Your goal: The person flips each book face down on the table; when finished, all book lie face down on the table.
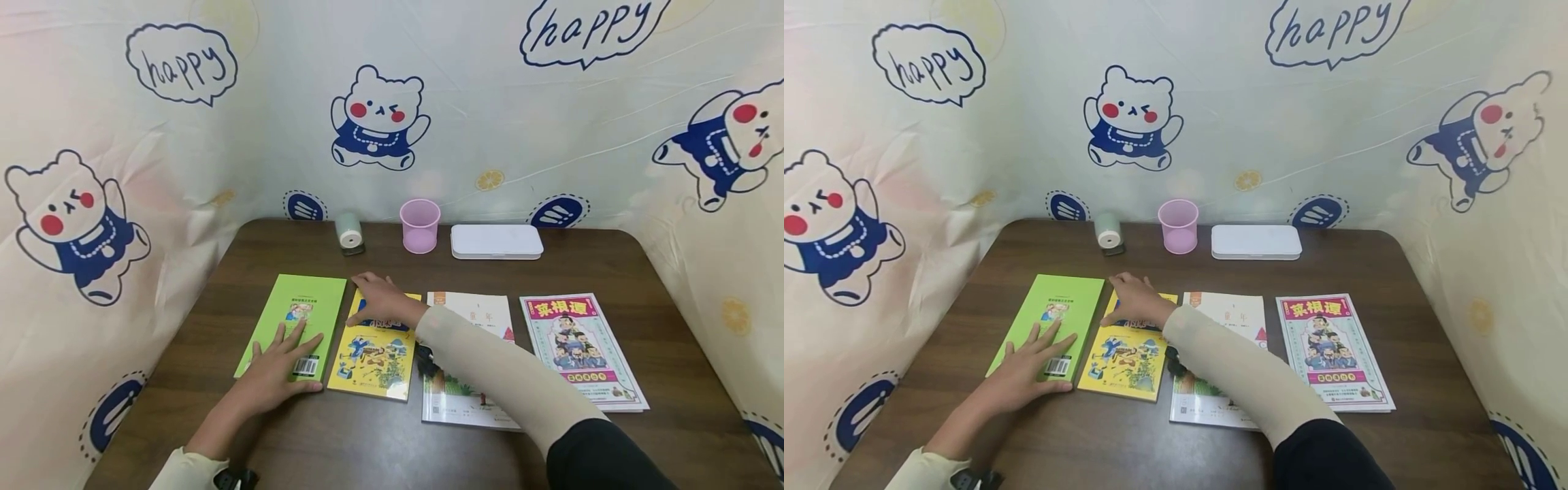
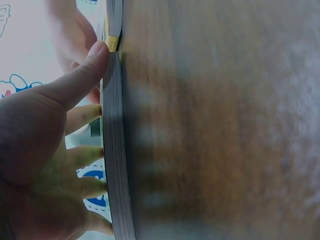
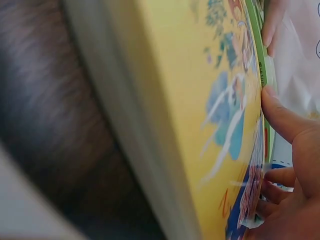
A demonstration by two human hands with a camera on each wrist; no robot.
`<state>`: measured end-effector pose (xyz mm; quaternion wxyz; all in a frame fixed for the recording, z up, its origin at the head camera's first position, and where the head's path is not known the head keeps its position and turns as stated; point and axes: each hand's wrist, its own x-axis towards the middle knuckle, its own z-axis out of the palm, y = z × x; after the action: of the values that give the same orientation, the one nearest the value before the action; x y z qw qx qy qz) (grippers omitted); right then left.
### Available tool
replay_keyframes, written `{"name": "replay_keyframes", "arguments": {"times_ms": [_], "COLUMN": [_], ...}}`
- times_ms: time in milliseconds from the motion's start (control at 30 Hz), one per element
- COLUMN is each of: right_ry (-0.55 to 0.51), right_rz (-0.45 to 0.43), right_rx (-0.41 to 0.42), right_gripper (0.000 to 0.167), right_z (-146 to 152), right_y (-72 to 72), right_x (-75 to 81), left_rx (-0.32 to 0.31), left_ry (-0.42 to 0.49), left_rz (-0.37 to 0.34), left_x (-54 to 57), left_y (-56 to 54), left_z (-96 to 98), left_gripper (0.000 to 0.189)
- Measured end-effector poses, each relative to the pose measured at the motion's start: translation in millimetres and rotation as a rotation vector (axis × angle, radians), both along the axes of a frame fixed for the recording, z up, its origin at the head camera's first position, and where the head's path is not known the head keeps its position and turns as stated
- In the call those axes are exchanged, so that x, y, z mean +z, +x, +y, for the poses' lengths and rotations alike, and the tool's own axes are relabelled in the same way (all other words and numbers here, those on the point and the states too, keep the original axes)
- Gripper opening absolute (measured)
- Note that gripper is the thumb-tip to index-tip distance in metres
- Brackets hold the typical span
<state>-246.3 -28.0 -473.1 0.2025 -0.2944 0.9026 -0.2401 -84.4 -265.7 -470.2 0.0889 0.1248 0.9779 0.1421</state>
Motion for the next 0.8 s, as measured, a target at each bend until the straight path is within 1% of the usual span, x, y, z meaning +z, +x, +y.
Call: {"name": "replay_keyframes", "arguments": {"times_ms": [233, 500, 800], "right_ry": [0.022, 0.019, 0.048], "right_rz": [0.008, -0.001, 0.000], "right_rx": [0.010, 0.032, 0.023], "right_gripper": [0.105, 0.103, 0.100], "right_z": [14, 30, 47], "right_y": [-0.6, -0.4, 2.6], "right_x": [0.3, 2.0, 4.2], "left_rx": [0.010, 0.015, 0.019], "left_ry": [0.006, 0.004, -0.007], "left_rz": [-0.009, -0.012, -0.011], "left_x": [-0.5, -1.3, -0.3], "left_y": [0.1, -0.2, -0.2], "left_z": [-1.6, -1.3, 0.7], "left_gripper": [0.091, 0.091, 0.091]}}
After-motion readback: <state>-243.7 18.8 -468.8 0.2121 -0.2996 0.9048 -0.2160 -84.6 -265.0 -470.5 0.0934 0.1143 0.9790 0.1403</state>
